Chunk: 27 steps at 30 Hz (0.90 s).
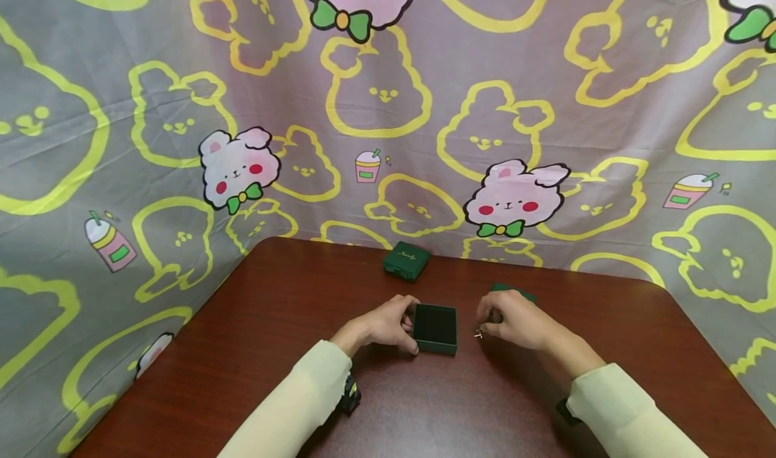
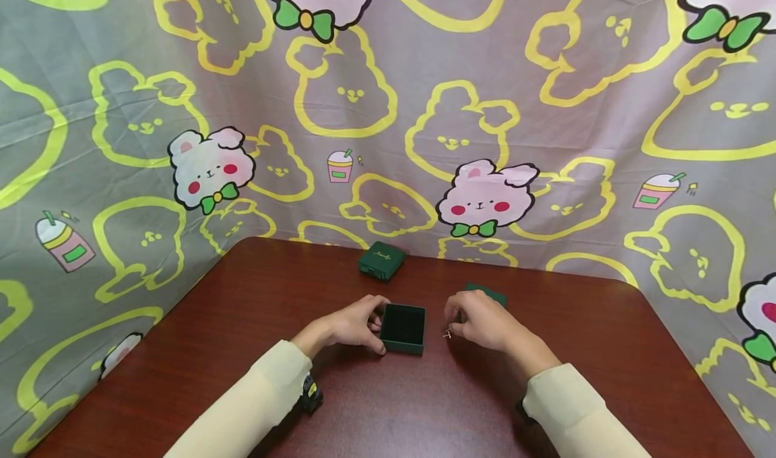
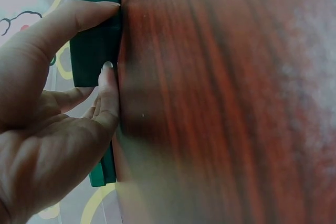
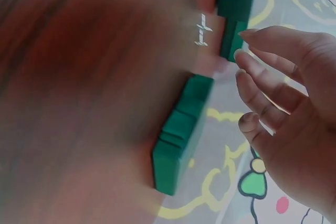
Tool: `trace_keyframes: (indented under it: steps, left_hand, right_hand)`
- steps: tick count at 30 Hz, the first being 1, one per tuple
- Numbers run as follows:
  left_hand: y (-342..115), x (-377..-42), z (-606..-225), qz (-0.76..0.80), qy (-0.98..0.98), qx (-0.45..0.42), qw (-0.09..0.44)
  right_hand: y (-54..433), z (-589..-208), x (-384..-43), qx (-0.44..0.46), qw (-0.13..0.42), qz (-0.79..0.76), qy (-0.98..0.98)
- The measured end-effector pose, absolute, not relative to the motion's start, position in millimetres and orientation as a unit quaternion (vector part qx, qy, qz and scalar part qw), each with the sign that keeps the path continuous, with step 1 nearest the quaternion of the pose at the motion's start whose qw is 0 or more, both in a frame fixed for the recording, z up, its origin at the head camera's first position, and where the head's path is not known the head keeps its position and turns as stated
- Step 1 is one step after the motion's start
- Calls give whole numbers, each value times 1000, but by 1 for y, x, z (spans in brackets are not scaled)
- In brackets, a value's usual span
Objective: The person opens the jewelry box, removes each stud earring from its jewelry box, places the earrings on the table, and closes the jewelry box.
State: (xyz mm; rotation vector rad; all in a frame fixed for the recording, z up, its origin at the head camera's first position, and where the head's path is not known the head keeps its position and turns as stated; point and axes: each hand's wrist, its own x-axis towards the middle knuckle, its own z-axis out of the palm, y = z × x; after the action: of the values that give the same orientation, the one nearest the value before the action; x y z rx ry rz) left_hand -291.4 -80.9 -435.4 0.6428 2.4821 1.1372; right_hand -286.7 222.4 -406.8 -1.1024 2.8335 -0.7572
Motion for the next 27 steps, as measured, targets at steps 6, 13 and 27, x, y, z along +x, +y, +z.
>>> trace_keyframes:
  steps: [6, 13, 27]
  left_hand:
    - [-82, -292, -433, 404, 870, 230, 166]
    - [-83, -291, -434, 404, 868, 231, 170]
    - [-82, -292, -433, 404, 869, 229, 171]
  right_hand:
    - [233, -397, -286, -341, -29, -227, 912]
    - [246, -399, -290, -294, -40, -208, 932]
    - [268, -418, -308, -267, -69, -189, 942]
